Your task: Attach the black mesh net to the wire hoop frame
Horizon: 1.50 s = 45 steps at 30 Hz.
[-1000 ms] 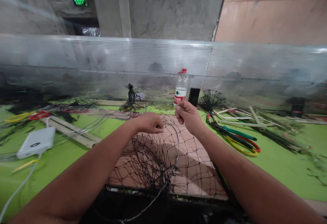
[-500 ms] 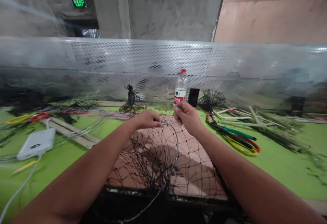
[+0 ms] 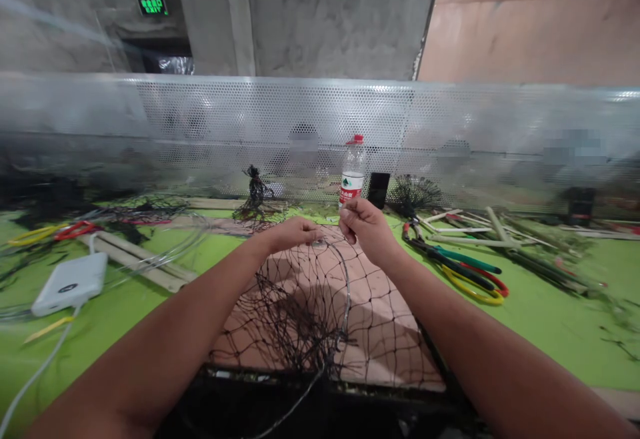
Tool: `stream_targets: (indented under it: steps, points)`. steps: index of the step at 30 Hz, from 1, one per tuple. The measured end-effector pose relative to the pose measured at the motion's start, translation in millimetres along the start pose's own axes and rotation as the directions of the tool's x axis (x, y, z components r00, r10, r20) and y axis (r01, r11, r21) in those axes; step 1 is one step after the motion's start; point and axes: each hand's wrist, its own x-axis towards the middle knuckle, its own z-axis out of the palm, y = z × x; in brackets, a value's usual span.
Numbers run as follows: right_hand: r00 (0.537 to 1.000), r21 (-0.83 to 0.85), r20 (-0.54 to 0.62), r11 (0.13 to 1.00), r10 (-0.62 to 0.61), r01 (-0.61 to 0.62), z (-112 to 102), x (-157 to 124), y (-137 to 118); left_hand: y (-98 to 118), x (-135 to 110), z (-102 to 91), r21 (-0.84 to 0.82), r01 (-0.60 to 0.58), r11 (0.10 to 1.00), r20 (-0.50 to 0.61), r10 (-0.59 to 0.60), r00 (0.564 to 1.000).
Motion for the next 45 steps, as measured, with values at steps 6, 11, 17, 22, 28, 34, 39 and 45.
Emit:
stream_targets:
  steps: [6, 11, 17, 22, 28, 34, 39, 45]
  points:
    - [0.999, 0.118, -0.035, 0.993, 0.002, 0.002, -2.8, 3.5, 3.4, -7.8, 0.3, -6.6, -0.033, -0.004, 0.999, -0.046, 0.003, 0.999]
    - [0.998, 0.107, -0.060, 0.994, 0.011, -0.005, -2.9, 4.5, 4.0, -15.7, 3.9, -10.2, 0.311, -0.190, 0.931, -0.211, 0.262, 0.942]
    - [0.996, 0.094, -0.088, 0.995, 0.025, -0.016, -4.4, 6.2, 5.8, -19.5, 3.5, -12.4, 0.458, -0.331, 0.825, -0.175, 0.448, 0.877]
    - [0.996, 0.105, -0.093, 0.994, 0.000, 0.010, -5.3, 5.8, 5.7, -16.3, 2.3, -13.6, 0.422, -0.407, 0.810, -0.115, 0.493, 0.862]
    - [0.996, 0.135, -0.090, 0.991, 0.009, 0.003, -6.1, 6.1, 7.1, -15.7, 0.6, -9.4, 0.421, -0.357, 0.834, -0.184, 0.464, 0.867]
    - [0.996, 0.153, -0.082, 0.988, 0.030, -0.017, -7.3, 6.1, 8.2, -15.1, 0.0, -7.7, 0.446, -0.319, 0.836, -0.207, 0.443, 0.872]
    - [0.995, 0.136, -0.088, 0.990, 0.055, -0.042, -7.7, 6.0, 9.5, -11.7, -0.7, -8.4, 0.307, -0.322, 0.896, -0.106, 0.369, 0.923]
    - [0.998, 0.144, -0.048, 0.989, 0.039, -0.031, -4.8, 5.1, 7.8, -3.5, 2.1, -3.4, 0.063, -0.081, 0.995, -0.058, 0.085, 0.995]
